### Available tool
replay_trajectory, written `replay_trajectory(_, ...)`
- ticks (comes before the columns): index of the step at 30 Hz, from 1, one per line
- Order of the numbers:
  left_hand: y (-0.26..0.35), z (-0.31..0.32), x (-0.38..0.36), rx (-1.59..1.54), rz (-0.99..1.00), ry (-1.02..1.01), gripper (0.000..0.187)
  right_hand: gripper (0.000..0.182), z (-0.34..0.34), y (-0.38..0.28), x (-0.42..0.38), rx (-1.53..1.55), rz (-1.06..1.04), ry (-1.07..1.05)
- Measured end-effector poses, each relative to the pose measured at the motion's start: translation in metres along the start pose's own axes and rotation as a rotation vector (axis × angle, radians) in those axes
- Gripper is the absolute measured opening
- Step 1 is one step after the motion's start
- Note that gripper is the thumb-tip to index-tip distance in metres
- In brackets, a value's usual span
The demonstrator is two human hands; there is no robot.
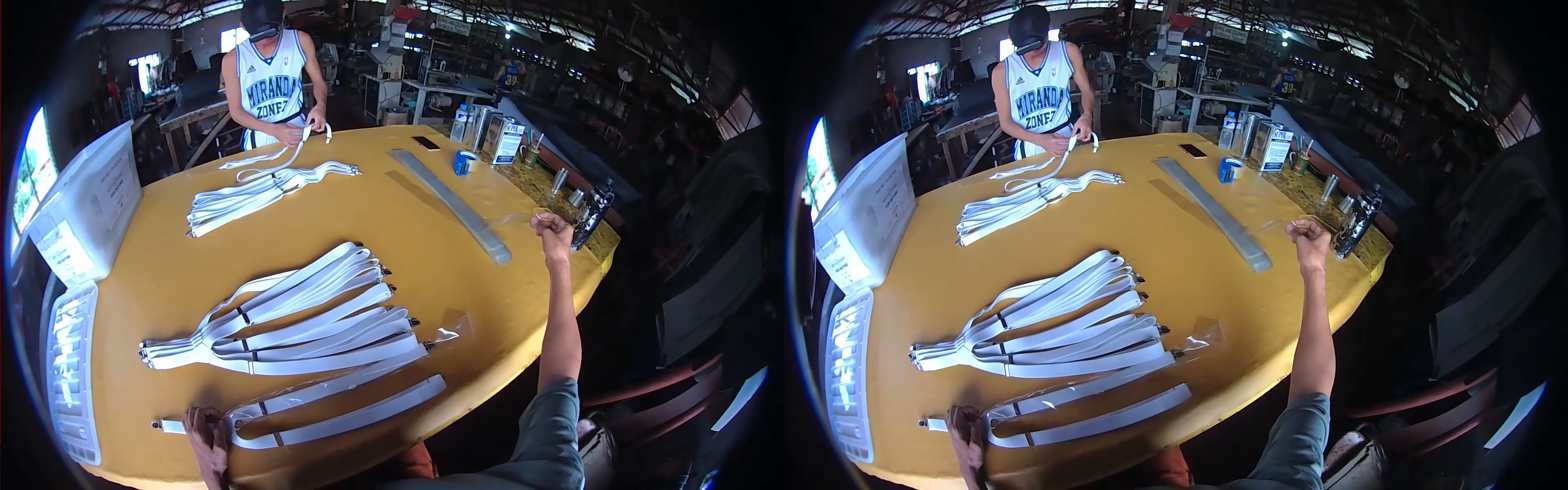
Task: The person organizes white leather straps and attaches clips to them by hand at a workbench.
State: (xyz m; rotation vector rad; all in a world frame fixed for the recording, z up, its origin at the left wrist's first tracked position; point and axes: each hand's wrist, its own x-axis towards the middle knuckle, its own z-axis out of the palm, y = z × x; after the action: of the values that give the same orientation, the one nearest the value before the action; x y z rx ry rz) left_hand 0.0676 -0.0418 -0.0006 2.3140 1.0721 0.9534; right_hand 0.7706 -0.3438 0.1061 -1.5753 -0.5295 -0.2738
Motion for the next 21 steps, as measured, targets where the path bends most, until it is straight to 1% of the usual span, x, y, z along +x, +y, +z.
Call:
replay_trajectory(2, 0.006, -0.003, 0.0, 0.026, 0.007, -0.002, 0.024, 0.017, -0.012, -0.011, -0.012, -0.049, -0.054, -0.007)
replay_trajectory(4, 0.006, -0.005, -0.001, 0.019, 0.035, 0.013, 0.023, 0.018, -0.024, -0.019, -0.026, -0.019, -0.156, -0.013)
replay_trajectory(6, 0.006, -0.005, -0.001, 0.003, 0.017, 0.018, 0.023, 0.02, -0.042, -0.032, -0.046, -0.042, -0.185, 0.021)
replay_trajectory(10, 0.004, -0.006, -0.001, 0.006, 0.065, 0.019, 0.024, 0.019, -0.077, -0.082, -0.106, -0.294, -0.313, 0.092)
replay_trajectory(12, 0.005, -0.008, -0.001, 0.013, 0.068, 0.027, 0.024, 0.017, -0.098, -0.102, -0.135, -0.359, -0.289, 0.143)
replay_trajectory(14, 0.005, -0.007, -0.001, 0.025, 0.088, 0.036, 0.024, 0.017, -0.121, -0.11, -0.159, -0.317, -0.266, 0.165)
replay_trajectory(16, 0.008, -0.01, 0.0, 0.012, 0.075, 0.01, 0.025, 0.016, -0.134, -0.125, -0.179, -0.438, -0.4, 0.228)
replay_trajectory(17, 0.007, -0.01, -0.001, 0.02, 0.082, 0.013, 0.027, 0.015, -0.144, -0.13, -0.188, -0.43, -0.363, 0.214)
replay_trajectory(18, 0.006, -0.009, -0.002, 0.028, 0.089, 0.017, 0.028, 0.013, -0.146, -0.14, -0.196, -0.441, -0.368, 0.244)
replay_trajectory(21, 0.001, -0.01, -0.004, 0.021, 0.099, 0.018, 0.031, 0.009, -0.164, -0.155, -0.211, -0.473, -0.398, 0.229)
